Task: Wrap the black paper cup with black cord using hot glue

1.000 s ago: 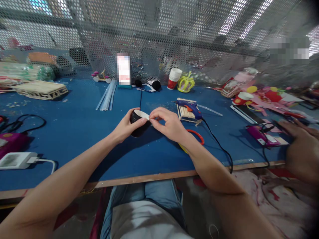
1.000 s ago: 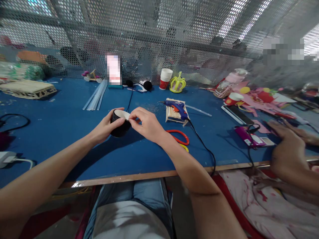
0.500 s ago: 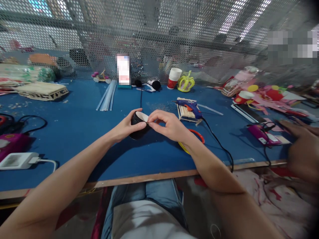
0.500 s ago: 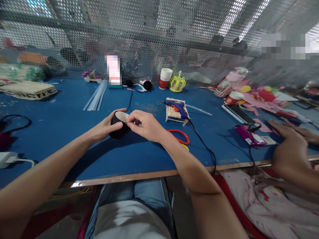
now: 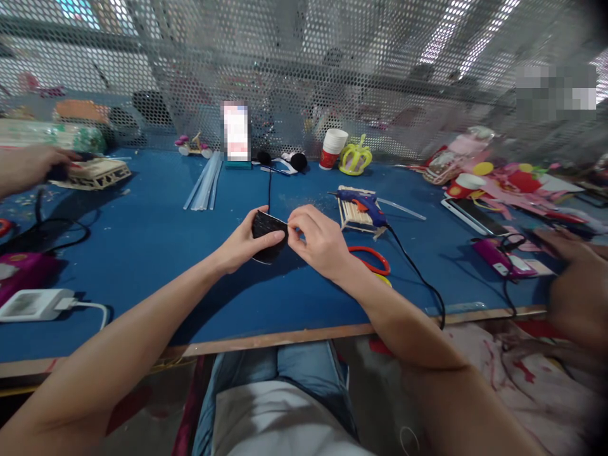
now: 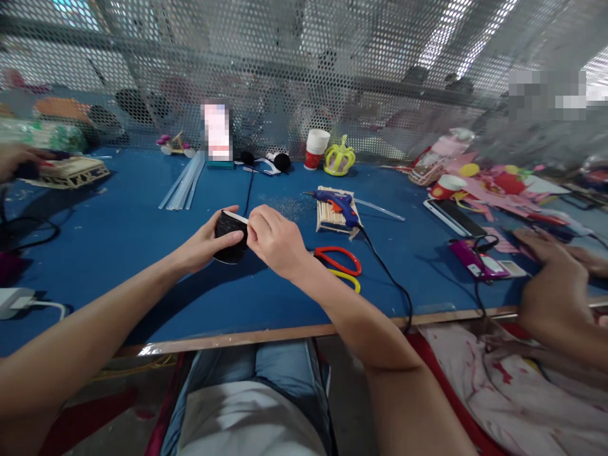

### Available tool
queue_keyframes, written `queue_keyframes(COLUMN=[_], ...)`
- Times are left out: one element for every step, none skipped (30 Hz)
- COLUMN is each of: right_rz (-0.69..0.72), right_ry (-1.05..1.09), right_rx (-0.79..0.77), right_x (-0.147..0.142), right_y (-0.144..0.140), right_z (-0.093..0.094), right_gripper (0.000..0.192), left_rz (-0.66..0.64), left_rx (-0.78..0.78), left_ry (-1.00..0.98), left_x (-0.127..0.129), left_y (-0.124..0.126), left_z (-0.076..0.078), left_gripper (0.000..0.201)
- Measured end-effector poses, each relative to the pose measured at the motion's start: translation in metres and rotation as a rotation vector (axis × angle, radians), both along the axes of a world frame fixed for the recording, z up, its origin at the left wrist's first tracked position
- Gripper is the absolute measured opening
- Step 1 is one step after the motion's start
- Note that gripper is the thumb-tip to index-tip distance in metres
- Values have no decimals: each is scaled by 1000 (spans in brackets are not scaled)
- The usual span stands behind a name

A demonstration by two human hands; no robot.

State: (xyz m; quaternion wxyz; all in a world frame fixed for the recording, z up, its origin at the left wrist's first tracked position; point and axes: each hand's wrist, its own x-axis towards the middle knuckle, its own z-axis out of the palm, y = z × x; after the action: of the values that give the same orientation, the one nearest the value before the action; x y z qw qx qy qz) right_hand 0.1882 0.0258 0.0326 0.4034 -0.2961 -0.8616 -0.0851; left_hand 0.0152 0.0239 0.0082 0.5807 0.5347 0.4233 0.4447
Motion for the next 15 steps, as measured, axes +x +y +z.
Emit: queue_keyframes(right_rz=[-8, -15, -21, -26, -27, -24, -16, -7, 4, 15, 22, 24, 21, 17, 15], right_ry=[3, 7, 11, 16, 24, 32, 39, 48, 58, 70, 81, 91, 102, 110, 117], right_rx=[26, 51, 75, 93, 108, 118, 124, 131, 139, 148, 154, 157, 158, 154, 147], right_x=[0, 0, -1, -1, -1, -2, -2, -3, -3, -3, -4, -4, -4, -4, -4], right_y=[1, 1, 2, 2, 2, 3, 3, 3, 2, 2, 2, 2, 2, 2, 2], right_z=[-1, -2, -4, -5, -6, -7, -7, -8, -9, -10, -11, -11, -13, -14, -15], right_gripper=[16, 16, 16, 17, 17, 17, 17, 16, 16, 15, 15, 14, 15, 16, 17], left_rz=[11, 18, 24, 29, 33, 37, 43, 50, 56, 61, 64, 65, 65, 65, 65], left_rx=[-5, -8, -8, -7, -5, -4, -6, -11, -18, -24, -28, -29, -27, -23, -19], left_ry=[-3, -7, -10, -13, -18, -25, -34, -47, -63, -82, -101, -119, -134, -146, -156], left_x=[1, 1, 2, 2, 2, 2, 2, 2, 2, 2, 2, 2, 2, 2, 2], left_y=[0, -1, -1, -2, -2, -2, -2, -2, -2, -2, -1, -1, -1, -1, -1], left_z=[0, 0, 0, 0, -1, -1, -2, -3, -3, -4, -4, -4, -4, -4, -4], left_gripper=[81, 81, 81, 81, 80, 79, 78, 78, 79, 79, 78, 78, 76, 75, 73])
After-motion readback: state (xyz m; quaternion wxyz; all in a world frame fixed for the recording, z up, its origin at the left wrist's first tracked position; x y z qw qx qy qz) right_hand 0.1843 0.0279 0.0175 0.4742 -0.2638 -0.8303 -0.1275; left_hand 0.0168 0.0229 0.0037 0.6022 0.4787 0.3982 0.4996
